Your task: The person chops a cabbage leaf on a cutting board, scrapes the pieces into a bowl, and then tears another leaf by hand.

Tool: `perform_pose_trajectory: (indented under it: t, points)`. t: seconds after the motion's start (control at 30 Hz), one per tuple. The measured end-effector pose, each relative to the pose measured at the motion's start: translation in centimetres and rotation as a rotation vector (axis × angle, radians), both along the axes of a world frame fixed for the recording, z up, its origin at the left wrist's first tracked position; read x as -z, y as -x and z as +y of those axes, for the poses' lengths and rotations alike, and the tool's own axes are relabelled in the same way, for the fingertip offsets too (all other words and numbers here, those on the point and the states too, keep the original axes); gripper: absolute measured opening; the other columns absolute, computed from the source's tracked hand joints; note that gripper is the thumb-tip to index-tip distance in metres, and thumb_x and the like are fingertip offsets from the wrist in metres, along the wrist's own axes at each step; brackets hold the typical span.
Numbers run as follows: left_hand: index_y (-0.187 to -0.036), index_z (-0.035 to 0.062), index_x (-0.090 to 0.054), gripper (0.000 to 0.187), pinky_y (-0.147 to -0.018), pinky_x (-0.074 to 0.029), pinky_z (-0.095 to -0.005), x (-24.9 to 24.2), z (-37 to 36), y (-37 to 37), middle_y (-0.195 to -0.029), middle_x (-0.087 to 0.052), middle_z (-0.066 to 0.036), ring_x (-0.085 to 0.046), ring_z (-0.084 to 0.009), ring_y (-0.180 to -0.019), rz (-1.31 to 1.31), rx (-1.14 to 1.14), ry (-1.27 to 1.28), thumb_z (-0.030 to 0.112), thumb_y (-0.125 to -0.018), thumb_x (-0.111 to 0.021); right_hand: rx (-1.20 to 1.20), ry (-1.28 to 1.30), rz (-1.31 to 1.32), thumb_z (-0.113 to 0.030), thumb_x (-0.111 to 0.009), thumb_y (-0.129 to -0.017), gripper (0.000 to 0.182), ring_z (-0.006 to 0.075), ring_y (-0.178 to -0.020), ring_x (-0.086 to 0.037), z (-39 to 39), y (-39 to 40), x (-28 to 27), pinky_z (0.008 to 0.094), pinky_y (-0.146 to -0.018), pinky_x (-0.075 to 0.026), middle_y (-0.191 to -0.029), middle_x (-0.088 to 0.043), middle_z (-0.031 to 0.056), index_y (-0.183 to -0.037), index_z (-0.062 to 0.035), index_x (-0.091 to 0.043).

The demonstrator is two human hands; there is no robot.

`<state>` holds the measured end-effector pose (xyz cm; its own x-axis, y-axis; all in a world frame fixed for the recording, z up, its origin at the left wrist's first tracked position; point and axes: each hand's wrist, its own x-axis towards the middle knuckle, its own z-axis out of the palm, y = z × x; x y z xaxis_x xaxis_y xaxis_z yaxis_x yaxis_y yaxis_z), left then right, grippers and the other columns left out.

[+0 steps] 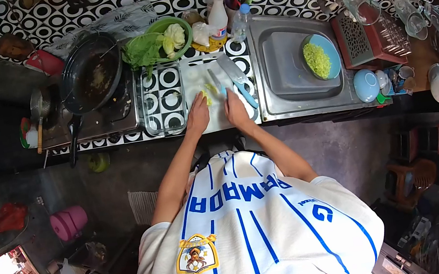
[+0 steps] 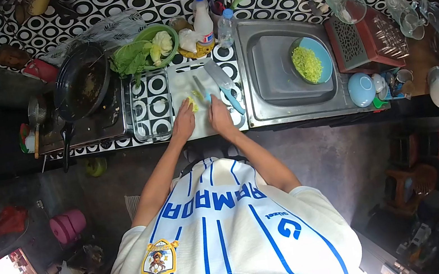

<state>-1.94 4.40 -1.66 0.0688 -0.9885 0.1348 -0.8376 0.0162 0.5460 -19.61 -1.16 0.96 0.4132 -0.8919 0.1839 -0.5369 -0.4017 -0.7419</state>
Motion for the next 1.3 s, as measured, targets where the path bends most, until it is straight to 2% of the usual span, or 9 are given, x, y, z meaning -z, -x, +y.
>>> perform_pose_trajectory:
  t: [0.07,0.23,0.37,0.47,0.57,0.67,0.87,0.97,1.3]
  points:
    - [-0.136,-0.0085,-0.052,0.042,-0.117,-0.035,-0.0419,0.2,0.1,0.3,-0.149,-0.045,-0.024,-0.041,-0.0376,-0.141,0.043,-0.057,0.038,0.002,-0.095,-0.045,-0.04,-0.037,-0.026,0.004,-0.048,-0.086,0.054,0.0505,-0.094,-0.06,2.0,0.0,-0.8,0.0549,-0.084,-0.048,-0.104,-0.059,0.0331,-0.14,0.0067,-0.043]
    - [-0.14,-0.0065,-0.048,0.045,-0.119,-0.033,-0.0417,1.3,-0.1,0.4,-0.153,-0.042,-0.022,-0.036,-0.0356,-0.145,-0.051,-0.068,-0.077,0.004,-0.097,-0.042,-0.082,-0.228,0.056,0.007,-0.046,-0.086,0.056,0.0486,-0.094,-0.06,4.5,-0.4,-1.5,0.0527,-0.083,-0.048,-0.1,-0.061,0.0311,-0.142,0.0048,-0.043]
    - [-0.14,-0.0082,-0.047,0.044,-0.117,-0.035,-0.0417,1.1,-0.1,0.6,-0.152,-0.043,-0.024,-0.037,-0.0382,-0.144,-0.087,-0.07,-0.049,0.007,-0.098,-0.047,-0.113,-0.257,0.223,0.007,-0.049,-0.085,0.075,0.0523,-0.084,-0.062,5.4,-1.2,-1.4,0.0582,-0.079,-0.049,-0.096,-0.059,0.0323,-0.155,-0.0072,-0.03]
    - [-0.142,-0.008,-0.045,0.046,-0.118,-0.033,-0.0426,1.9,0.1,0.4,-0.153,-0.041,-0.024,-0.035,-0.038,-0.145,-0.107,-0.048,-0.033,0.008,-0.099,-0.044,-0.117,-0.298,0.257,0.004,-0.051,-0.085,0.081,0.0514,-0.082,-0.063,6.2,-1.9,-1.4,0.0584,-0.077,-0.049,-0.093,-0.059,0.0335,-0.159,-0.0101,-0.021]
    - [-0.148,-0.0044,-0.039,0.051,-0.123,-0.023,-0.0422,1.3,0.3,0.9,-0.16,-0.031,-0.021,-0.027,-0.0328,-0.15,-0.141,-0.056,-0.139,0.009,-0.099,-0.041,-0.122,-0.222,0.249,0.002,-0.052,-0.086,0.083,0.0498,-0.079,-0.063,6.9,-2.1,-0.5,0.058,-0.073,-0.05,-0.086,-0.06,0.0319,-0.16,-0.0108,-0.017]
    - [-0.149,-0.0049,-0.037,0.052,-0.123,-0.022,-0.0423,1.1,0.3,0.9,-0.161,-0.029,-0.021,-0.026,-0.0335,-0.15,-0.111,-0.05,-0.132,0.009,-0.098,-0.041,-0.101,-0.214,0.31,0.001,-0.054,-0.085,0.084,0.0468,-0.076,-0.065,6.5,-2.5,-0.3,0.0554,-0.07,-0.053,-0.081,-0.063,0.0278,-0.16,-0.0114,-0.017]
    - [-0.149,-0.0054,-0.036,0.056,-0.123,-0.022,-0.0425,1.6,0.3,-0.1,-0.161,-0.03,-0.021,-0.026,-0.0349,-0.15,-0.153,0.033,-0.14,0.003,-0.094,-0.042,-0.158,0.003,0.615,-0.01,-0.056,-0.087,0.082,0.0379,-0.063,-0.068,4.3,-3.7,-0.1,0.0479,-0.058,-0.055,-0.073,-0.069,0.0206,-0.159,-0.009,-0.017]
    - [-0.149,-0.0053,-0.037,0.057,-0.123,-0.022,-0.0429,2.0,0.3,-0.2,-0.16,-0.03,-0.021,-0.026,-0.0353,-0.15,-0.165,0.045,-0.12,0.002,-0.093,-0.043,-0.206,0.04,0.675,-0.01,-0.057,-0.086,0.084,0.0349,-0.06,-0.068,3.9,-3.6,0.7,0.0453,-0.056,-0.055,-0.071,-0.069,0.0183,-0.159,-0.0074,-0.014]
    - [-0.145,-0.0091,-0.04,0.049,-0.121,-0.027,-0.0451,2.0,0.4,0.0,-0.158,-0.032,-0.025,-0.029,-0.0382,-0.148,-0.117,0.038,-0.064,0.007,-0.099,-0.046,-0.28,-0.015,0.749,-0.009,-0.055,-0.084,0.091,0.035,-0.059,-0.068,5.2,-1.6,0.4,0.0459,-0.055,-0.055,-0.069,-0.069,0.019,-0.16,-0.006,-0.006]
